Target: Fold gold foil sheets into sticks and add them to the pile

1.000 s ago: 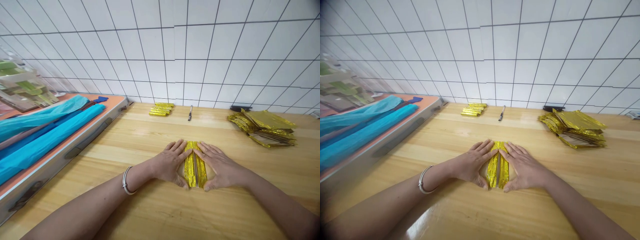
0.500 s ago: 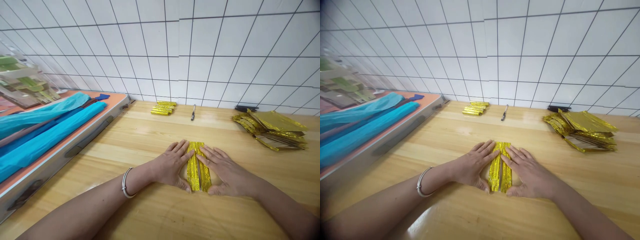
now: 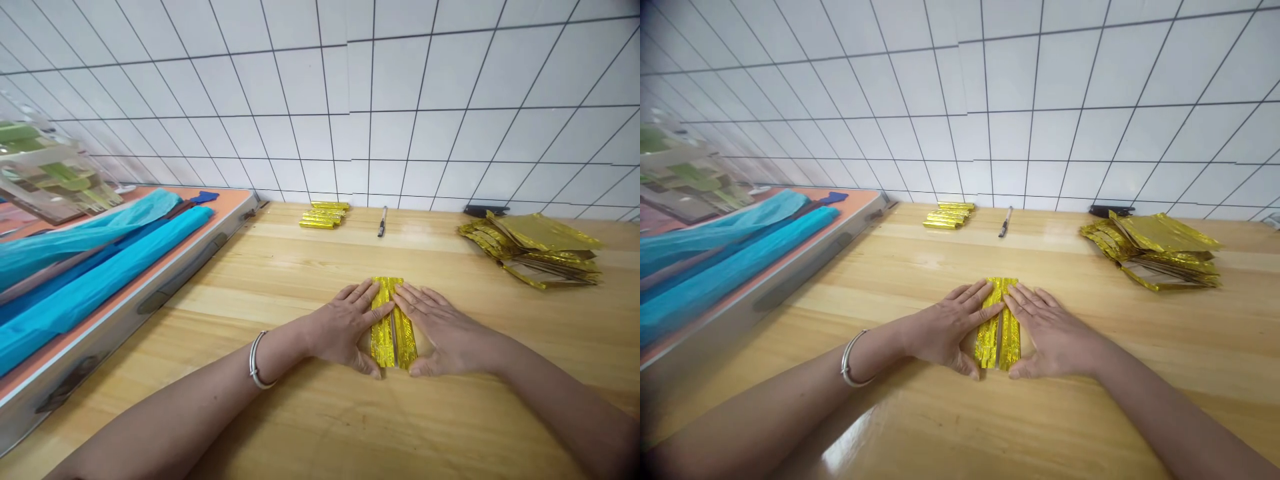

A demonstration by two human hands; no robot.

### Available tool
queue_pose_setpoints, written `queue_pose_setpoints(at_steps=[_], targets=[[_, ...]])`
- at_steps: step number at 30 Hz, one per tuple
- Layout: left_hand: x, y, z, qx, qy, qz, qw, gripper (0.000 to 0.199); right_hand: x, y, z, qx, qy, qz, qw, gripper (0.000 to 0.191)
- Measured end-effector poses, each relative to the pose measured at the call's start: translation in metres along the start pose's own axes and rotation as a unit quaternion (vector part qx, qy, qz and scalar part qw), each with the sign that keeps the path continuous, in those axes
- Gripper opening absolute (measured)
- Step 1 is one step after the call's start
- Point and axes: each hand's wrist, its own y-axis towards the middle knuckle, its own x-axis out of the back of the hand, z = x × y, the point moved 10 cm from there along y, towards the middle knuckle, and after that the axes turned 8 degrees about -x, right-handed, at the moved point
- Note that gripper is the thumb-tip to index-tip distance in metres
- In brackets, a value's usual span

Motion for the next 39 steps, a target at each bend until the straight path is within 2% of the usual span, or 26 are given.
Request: queue_pose_setpoints(at_steps=[7, 9, 10, 12, 14, 15, 16, 17, 19, 27, 33, 39], targets=[[0.002, 0.001, 0.004, 0.0, -0.029, 0.004, 1.0, 0.121, 0.001, 0.001, -0.004, -0.006, 0.009, 0.004, 1.0, 0.117], [0.008, -0.002, 0.004, -0.014, -0.052, -0.015, 0.998, 0.119, 0.006, -0.001, -0.003, 0.002, 0.026, -0.011, 1.0, 0.117], [0.015, -0.003, 0.005, -0.013, -0.064, -0.041, 0.997, 0.114, 0.011, -0.002, -0.003, 0.004, 0.04, -0.03, 0.999, 0.114], [0.034, -0.008, 0.014, 0.011, -0.087, -0.131, 0.987, 0.089, 0.028, -0.005, -0.007, -0.008, 0.08, -0.101, 0.992, 0.099], [0.05, -0.014, 0.023, 0.049, -0.099, -0.226, 0.968, 0.045, 0.048, -0.01, -0.014, -0.035, 0.123, -0.202, 0.971, 0.066], [0.053, -0.015, 0.026, 0.064, -0.1, -0.256, 0.959, 0.027, 0.055, -0.013, -0.017, -0.047, 0.139, -0.245, 0.958, 0.046], [0.053, -0.014, 0.026, 0.075, -0.096, -0.271, 0.955, 0.018, 0.058, -0.015, -0.019, -0.053, 0.148, -0.277, 0.948, 0.03], [0.051, -0.012, 0.024, 0.08, -0.088, -0.273, 0.955, 0.015, 0.059, -0.016, -0.018, -0.055, 0.152, -0.297, 0.941, 0.02], [0.045, -0.005, 0.018, 0.079, -0.063, -0.266, 0.959, 0.012, 0.056, -0.014, -0.015, -0.047, 0.146, -0.309, 0.939, 0.014], [0.034, 0.009, 0.0, 0.052, -0.007, -0.228, 0.972, 0.013, 0.044, -0.009, -0.007, -0.026, 0.089, -0.32, 0.943, 0.016], [0.026, 0.013, -0.003, 0.031, -0.024, -0.178, 0.983, 0.014, 0.034, -0.001, -0.004, -0.034, 0.04, -0.254, 0.966, 0.021], [0.027, 0.007, -0.004, 0.004, -0.028, -0.137, 0.99, 0.042, 0.031, -0.001, -0.005, -0.049, 0.021, -0.177, 0.983, 0.037]])
